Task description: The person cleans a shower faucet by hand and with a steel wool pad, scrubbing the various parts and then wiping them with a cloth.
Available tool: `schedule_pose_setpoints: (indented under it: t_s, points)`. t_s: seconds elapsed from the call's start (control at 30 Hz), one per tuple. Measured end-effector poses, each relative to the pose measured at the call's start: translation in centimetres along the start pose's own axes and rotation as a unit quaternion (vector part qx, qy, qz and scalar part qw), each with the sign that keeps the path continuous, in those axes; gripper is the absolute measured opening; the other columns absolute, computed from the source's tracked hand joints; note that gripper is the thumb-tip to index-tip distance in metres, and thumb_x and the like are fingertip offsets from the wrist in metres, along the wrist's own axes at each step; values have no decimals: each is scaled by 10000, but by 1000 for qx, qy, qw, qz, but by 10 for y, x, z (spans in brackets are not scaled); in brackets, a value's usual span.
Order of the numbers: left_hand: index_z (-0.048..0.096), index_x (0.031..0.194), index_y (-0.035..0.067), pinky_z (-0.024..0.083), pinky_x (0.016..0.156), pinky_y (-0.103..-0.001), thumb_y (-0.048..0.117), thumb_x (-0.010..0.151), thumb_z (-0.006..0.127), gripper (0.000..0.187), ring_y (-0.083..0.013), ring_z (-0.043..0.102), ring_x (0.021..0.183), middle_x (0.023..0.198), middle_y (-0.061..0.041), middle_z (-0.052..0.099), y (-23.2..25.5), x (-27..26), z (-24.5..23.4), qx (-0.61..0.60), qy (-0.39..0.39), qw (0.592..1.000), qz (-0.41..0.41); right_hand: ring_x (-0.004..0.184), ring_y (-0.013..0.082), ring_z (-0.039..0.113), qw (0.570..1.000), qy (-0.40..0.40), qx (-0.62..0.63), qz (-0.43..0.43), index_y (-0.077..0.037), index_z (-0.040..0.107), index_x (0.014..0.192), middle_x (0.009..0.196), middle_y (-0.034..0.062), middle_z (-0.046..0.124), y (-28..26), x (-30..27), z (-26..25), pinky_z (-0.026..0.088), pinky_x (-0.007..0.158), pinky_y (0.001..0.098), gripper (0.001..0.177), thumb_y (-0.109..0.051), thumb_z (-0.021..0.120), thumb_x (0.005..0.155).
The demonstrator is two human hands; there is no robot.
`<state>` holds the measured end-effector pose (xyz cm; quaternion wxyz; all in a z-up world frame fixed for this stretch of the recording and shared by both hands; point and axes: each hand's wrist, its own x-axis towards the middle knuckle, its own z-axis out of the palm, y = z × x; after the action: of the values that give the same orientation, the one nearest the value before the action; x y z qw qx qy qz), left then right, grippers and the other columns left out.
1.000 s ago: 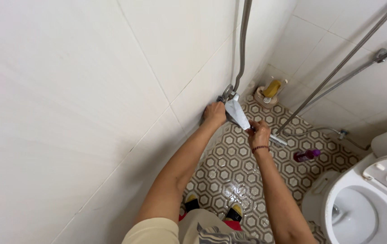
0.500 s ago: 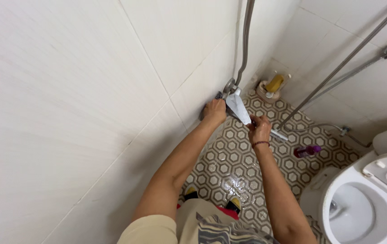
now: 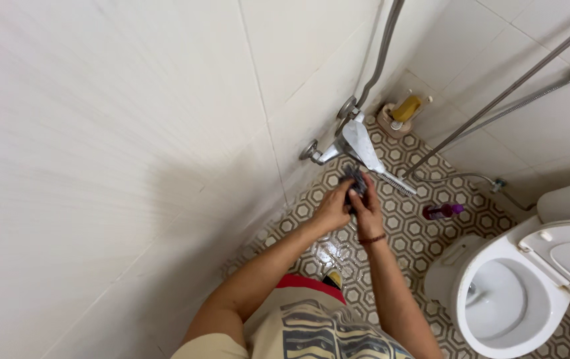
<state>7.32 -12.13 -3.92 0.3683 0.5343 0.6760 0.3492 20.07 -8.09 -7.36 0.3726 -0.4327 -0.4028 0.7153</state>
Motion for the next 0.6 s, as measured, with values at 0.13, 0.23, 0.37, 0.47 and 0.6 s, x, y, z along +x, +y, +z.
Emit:
schedule_pose_setpoints:
  t_s: [0.13,0.23,0.37,0.47,0.6]
  points:
    - [531,1429,-5,534,1059,-422,-48,833,647,609,-390,682,1190,1417,-225,613,-8,12,-24,24,-13,1000,-4,1117,271,626,996,-13,91,19,-82,507,1487,1265,139,625,-23,14,-41,534,989,426,542,1,497,952]
    - [429,1437,-70,432,1185,-442,-138,706,694,781,-433,549,1351,1447,-306,522,-14,24,-34,132,181,967,124,1197,232,637,990,57,125,-24,-76,526,1471,1335,110,642,-64,30,-58,537,1065,372,515,4,497,964]
    - [274,1464,-122,426,1051,-464,-130,575,783,1025,-496,499,1273,1432,-372,446,-6,69,-48,150,159,975,48,1241,215,614,967,-11,-119,-225,-56,519,1485,1398,109,620,-105,99,-46,503,1078,348,509,29,608,992]
    - [262,1524,-103,524,998,-443,-77,689,759,972,-458,599,1196,1297,-342,579,-12,100,-38,65,92,993,-41,1157,210,612,942,-115,-260,-178,-156,594,1421,1428,35,605,-98,166,-28,549,937,354,568,10,694,887]
    - [490,1384,-56,553,930,-512,14,798,735,638,-477,662,1086,1144,-305,696,-33,135,-26,59,105,992,-32,1180,324,634,787,-158,-490,-339,-157,746,1283,1281,116,649,-78,206,-31,522,1020,411,484,17,781,833]
